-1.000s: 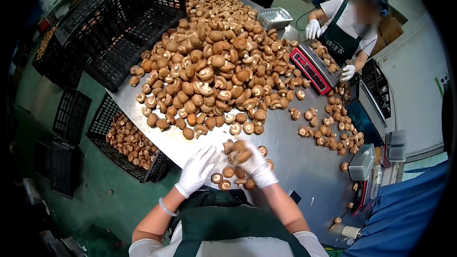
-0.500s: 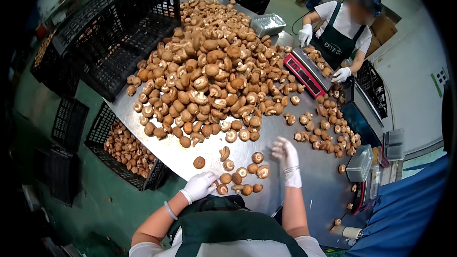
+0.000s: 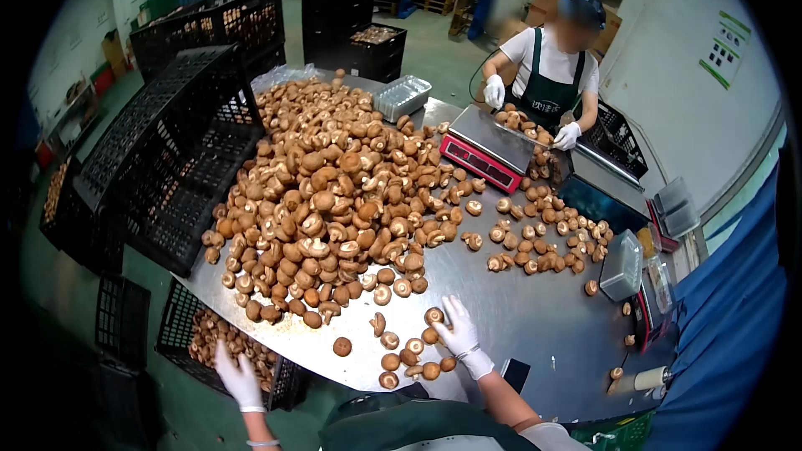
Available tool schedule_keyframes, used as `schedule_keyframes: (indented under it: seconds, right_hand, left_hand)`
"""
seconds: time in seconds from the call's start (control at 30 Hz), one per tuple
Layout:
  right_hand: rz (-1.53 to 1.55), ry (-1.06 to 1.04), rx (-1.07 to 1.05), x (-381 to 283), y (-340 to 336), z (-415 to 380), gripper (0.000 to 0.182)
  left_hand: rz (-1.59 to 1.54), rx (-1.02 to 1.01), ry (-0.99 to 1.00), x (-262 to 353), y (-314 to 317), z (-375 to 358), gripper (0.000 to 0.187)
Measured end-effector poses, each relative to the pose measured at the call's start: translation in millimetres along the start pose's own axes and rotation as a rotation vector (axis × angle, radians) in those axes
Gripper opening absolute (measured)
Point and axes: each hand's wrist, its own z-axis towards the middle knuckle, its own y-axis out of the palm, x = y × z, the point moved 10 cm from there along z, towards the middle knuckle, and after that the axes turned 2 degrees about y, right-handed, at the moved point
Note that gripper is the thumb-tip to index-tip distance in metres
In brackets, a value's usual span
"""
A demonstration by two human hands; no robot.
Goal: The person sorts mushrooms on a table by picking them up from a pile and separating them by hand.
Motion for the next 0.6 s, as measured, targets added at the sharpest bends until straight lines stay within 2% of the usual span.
schedule_keyframes:
  seconds: [0.03,0.1,0.13,0.3,0.43,0.6]
  right_hand:
    - [-0.007,0.01,-0.041,0.8,13.3,-2.6,0.065]
    - [-0.178,0.02,-0.113,-13.4,29.2,-7.5,0.063]
    - [-0.297,-0.015,-0.102,-16.7,34.5,-9.0,0.06]
    - [-0.214,0.036,-0.006,-5.3,32.5,-3.1,0.056]
    - [-0.275,-0.012,-0.029,-5.0,37.1,-5.7,0.052]
    - [-0.259,0.018,-0.077,-6.2,35.7,-6.8,0.051]
  left_hand:
    - [-0.029,-0.017,0.054,15.8,14.5,-3.1,0.057]
    - [-0.165,-0.209,0.035,44.2,62.9,-12.6,0.059]
    - [-0.104,-0.267,0.11,67.8,79.4,-17.7,0.061]
    - [-0.016,-0.385,0.434,155.6,138.5,-41.3,0.062]
    - [0.03,-0.418,0.476,174.5,164.7,-48.3,0.058]
    - [-0.015,-0.391,0.463,171.4,164.8,-46.7,0.052]
